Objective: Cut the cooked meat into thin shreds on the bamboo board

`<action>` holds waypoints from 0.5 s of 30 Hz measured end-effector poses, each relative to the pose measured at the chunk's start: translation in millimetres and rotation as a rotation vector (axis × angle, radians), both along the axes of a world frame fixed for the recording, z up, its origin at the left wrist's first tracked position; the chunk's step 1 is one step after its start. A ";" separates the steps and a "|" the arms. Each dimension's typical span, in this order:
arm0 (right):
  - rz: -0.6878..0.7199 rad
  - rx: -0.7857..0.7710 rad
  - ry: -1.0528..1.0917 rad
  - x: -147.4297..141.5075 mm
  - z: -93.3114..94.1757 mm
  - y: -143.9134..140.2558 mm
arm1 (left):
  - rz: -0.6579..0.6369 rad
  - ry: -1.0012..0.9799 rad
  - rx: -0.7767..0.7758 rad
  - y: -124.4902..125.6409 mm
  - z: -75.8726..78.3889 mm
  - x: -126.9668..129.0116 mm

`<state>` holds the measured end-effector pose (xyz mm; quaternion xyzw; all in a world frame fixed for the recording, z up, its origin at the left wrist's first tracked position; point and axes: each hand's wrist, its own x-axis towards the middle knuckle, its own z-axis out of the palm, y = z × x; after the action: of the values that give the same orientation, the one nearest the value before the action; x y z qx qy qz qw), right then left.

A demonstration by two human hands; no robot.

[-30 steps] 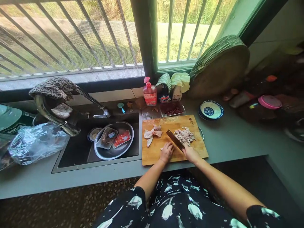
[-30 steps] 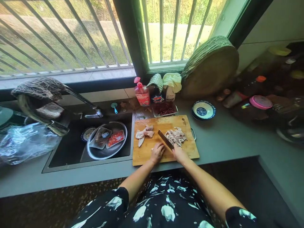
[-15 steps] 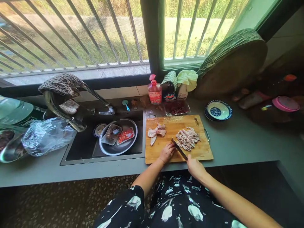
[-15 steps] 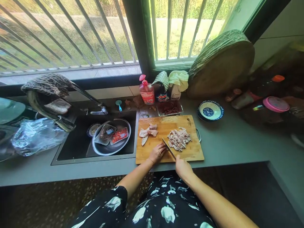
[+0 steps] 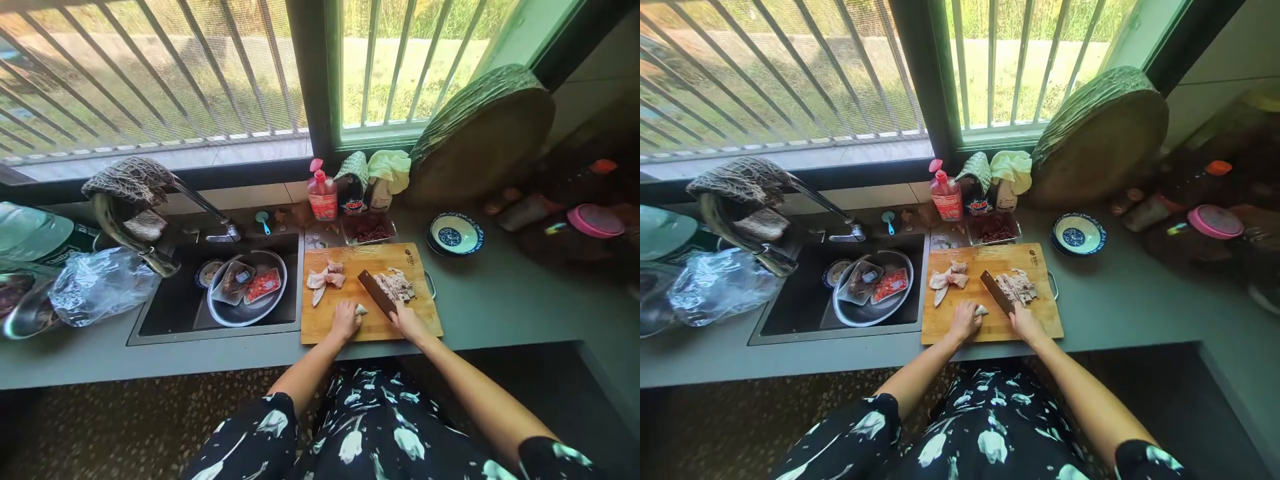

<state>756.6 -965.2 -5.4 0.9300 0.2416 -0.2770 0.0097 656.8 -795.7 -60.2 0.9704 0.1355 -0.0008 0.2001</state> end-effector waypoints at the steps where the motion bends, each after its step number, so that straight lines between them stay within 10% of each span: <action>1: 0.009 0.001 0.002 1.9 0.0 -2.0 | 0.008 0.000 0.000 -4.8 0.9 2.7; 6: 0.060 0.026 -0.004 0.4 5.4 -1.4 | 0.089 -0.127 0.019 -25.8 -1.7 11.6; 15: 0.293 0.009 -0.062 -3.8 15.9 2.7 | -0.197 -0.336 -0.142 -19.5 -24.5 3.5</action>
<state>752.8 -962.5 10.5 0.8929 0.3754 -0.2427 0.0532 660.2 -815.2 -84.7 0.9489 0.0040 0.1320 0.2866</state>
